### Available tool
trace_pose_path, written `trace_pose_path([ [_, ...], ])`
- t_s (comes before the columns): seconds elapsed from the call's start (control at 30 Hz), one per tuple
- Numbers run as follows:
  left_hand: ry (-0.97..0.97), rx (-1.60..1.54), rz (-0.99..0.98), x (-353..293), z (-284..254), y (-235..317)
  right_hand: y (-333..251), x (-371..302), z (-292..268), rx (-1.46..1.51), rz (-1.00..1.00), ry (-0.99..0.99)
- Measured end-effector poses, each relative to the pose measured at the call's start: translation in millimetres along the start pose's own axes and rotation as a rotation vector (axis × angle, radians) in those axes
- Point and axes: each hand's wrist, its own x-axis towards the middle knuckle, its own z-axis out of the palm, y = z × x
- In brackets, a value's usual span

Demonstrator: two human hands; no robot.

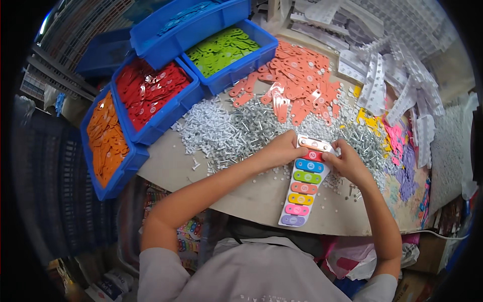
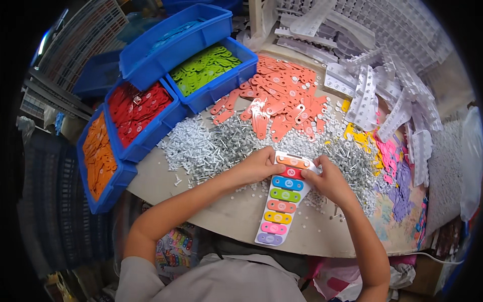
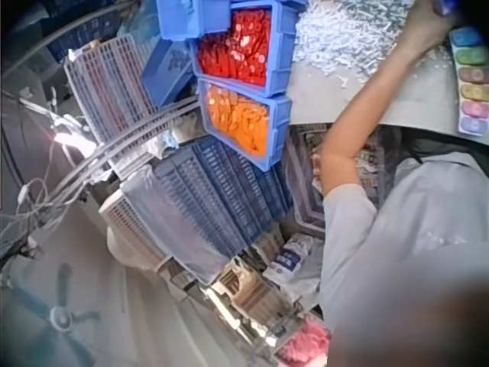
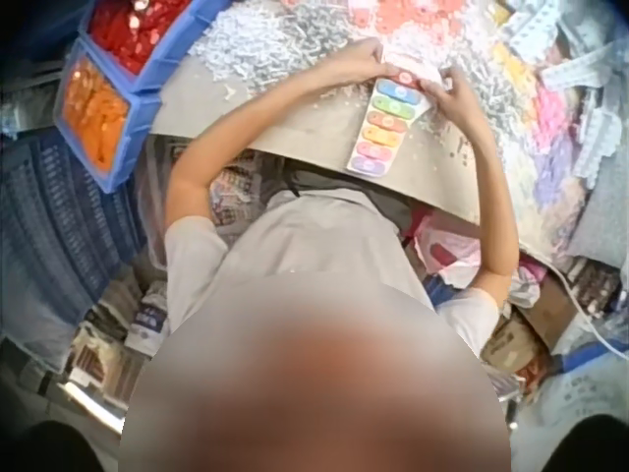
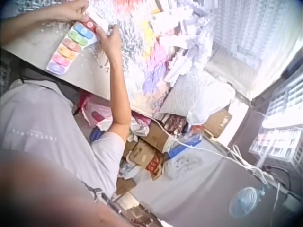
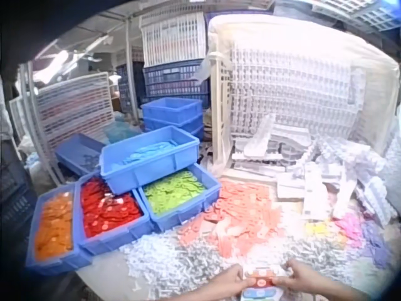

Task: Assembling toy xylophones by manually attaching colorful plastic keys and metal fasteners to a base.

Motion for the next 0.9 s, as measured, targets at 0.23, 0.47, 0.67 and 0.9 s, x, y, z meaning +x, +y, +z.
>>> trace_pose_path([
  [0.23, 0.067, -0.002, 0.095, 0.9, 7.1, -10.3, 5.7, 0.7, 4.9, -0.137, -0.198, 0.081],
  [0.47, 0.22, 0.25, 0.073, -42.6, -29.2, 27.6, -12.4, -50.3, 9.2, -0.038, -0.111, 0.447],
  [0.67, 0.486, 0.661, 0.537, -82.5, -88.2, 12.7, 98.6, -113.3, -15.0, -0.504, -0.192, 1.05],
  [0.9, 0.382, 0.836, 0.499, -88.1, -94.0, -9.7, 138.2, -129.3, 5.8, -0.21, -0.001, 1.0],
])
